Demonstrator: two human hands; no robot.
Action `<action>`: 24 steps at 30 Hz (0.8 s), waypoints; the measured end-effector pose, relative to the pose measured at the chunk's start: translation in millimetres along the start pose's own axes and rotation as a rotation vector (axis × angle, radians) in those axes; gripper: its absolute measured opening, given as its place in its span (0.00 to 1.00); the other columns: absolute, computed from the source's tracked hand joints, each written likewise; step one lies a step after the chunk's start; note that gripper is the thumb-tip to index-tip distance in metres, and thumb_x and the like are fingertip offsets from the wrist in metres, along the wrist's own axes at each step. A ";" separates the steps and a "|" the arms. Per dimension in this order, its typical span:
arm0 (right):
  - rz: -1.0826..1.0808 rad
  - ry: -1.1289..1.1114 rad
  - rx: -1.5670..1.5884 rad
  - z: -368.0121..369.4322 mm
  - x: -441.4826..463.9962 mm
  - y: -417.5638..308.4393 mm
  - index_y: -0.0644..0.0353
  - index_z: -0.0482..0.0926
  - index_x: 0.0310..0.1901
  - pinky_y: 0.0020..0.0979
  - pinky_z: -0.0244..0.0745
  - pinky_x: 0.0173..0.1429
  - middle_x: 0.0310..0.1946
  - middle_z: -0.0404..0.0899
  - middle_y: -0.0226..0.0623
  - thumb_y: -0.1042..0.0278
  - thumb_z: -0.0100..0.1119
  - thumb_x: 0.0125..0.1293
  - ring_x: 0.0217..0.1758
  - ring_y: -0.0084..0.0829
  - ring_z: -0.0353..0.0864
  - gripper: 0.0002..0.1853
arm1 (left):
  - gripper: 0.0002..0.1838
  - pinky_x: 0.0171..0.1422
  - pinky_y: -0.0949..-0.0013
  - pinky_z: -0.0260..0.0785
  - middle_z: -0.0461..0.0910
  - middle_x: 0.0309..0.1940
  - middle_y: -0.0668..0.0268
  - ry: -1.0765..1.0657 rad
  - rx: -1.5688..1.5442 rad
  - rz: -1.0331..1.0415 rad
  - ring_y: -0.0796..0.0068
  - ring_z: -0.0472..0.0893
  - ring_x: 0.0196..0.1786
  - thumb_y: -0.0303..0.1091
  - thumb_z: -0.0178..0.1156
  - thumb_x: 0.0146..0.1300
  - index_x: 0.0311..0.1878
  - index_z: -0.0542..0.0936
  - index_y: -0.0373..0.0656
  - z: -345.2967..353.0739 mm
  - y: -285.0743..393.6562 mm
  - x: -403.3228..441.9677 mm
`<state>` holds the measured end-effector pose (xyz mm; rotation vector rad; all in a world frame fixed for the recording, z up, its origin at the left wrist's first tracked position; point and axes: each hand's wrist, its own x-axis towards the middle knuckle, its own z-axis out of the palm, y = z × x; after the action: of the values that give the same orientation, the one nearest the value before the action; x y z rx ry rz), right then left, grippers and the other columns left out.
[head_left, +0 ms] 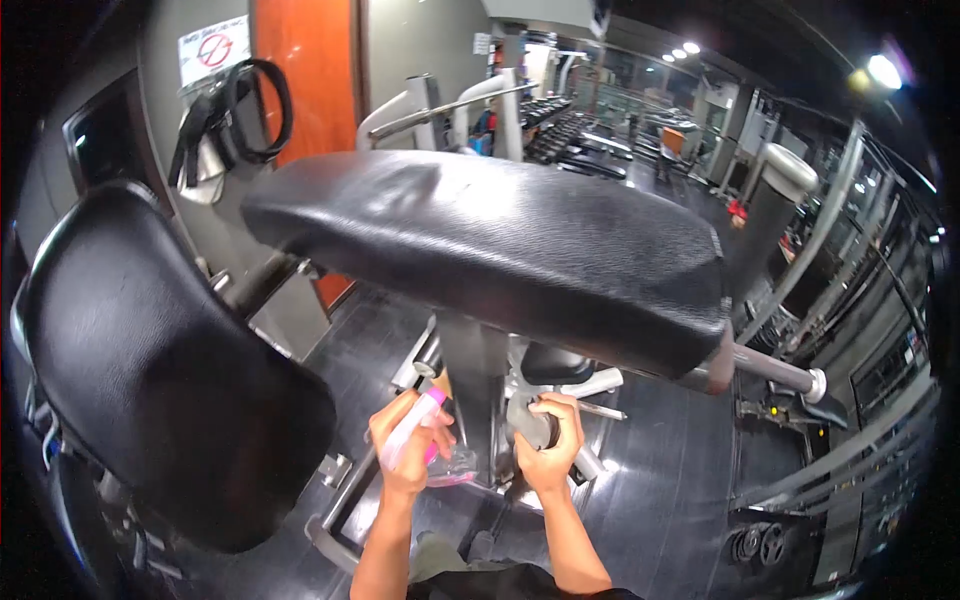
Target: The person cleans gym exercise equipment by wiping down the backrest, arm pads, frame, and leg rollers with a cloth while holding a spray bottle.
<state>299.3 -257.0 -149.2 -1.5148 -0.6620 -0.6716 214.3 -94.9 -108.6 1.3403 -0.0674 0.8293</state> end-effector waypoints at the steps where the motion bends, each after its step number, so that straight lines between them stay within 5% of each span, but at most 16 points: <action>1: -0.005 -0.007 -0.013 3.3 -0.9 2.7 0.62 0.80 0.39 0.34 0.76 0.53 0.42 0.79 0.45 0.81 0.69 0.39 0.47 0.42 0.81 0.20 | 0.12 0.25 0.70 0.72 0.79 0.22 0.57 -0.003 0.036 -0.011 0.72 0.78 0.15 0.31 0.52 0.59 0.31 0.77 0.28 -2.3 -1.0 3.1; 16: -0.484 0.024 -0.363 53.3 68.3 4.1 0.43 0.90 0.41 0.31 0.81 0.41 0.40 0.83 0.28 0.80 0.66 0.35 0.39 0.30 0.84 0.27 | 0.09 0.23 0.73 0.68 0.75 0.21 0.63 0.066 0.096 -0.009 0.77 0.76 0.16 0.27 0.56 0.61 0.28 0.77 0.30 -26.5 -30.4 -1.2; 22: -0.538 -0.493 -0.587 42.1 45.3 28.9 0.37 0.86 0.48 0.28 0.79 0.34 0.47 0.81 0.19 0.74 0.64 0.38 0.35 0.26 0.81 0.30 | 0.13 0.28 0.69 0.73 0.77 0.22 0.60 0.062 0.136 -0.152 0.74 0.76 0.16 0.33 0.54 0.63 0.30 0.76 0.31 -40.9 -34.1 -21.8; 24: -0.603 -0.341 -0.553 40.5 61.2 20.7 0.41 0.88 0.47 0.30 0.79 0.35 0.43 0.83 0.24 0.75 0.62 0.38 0.35 0.27 0.82 0.28 | 0.13 0.28 0.69 0.73 0.77 0.22 0.59 0.064 0.129 -0.171 0.73 0.76 0.16 0.33 0.53 0.63 0.30 0.76 0.31 -44.4 -34.5 -27.0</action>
<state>356.2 -216.6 -118.6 -1.9775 -1.2989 -1.1288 196.3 -69.2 -162.5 1.4180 0.1512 0.7402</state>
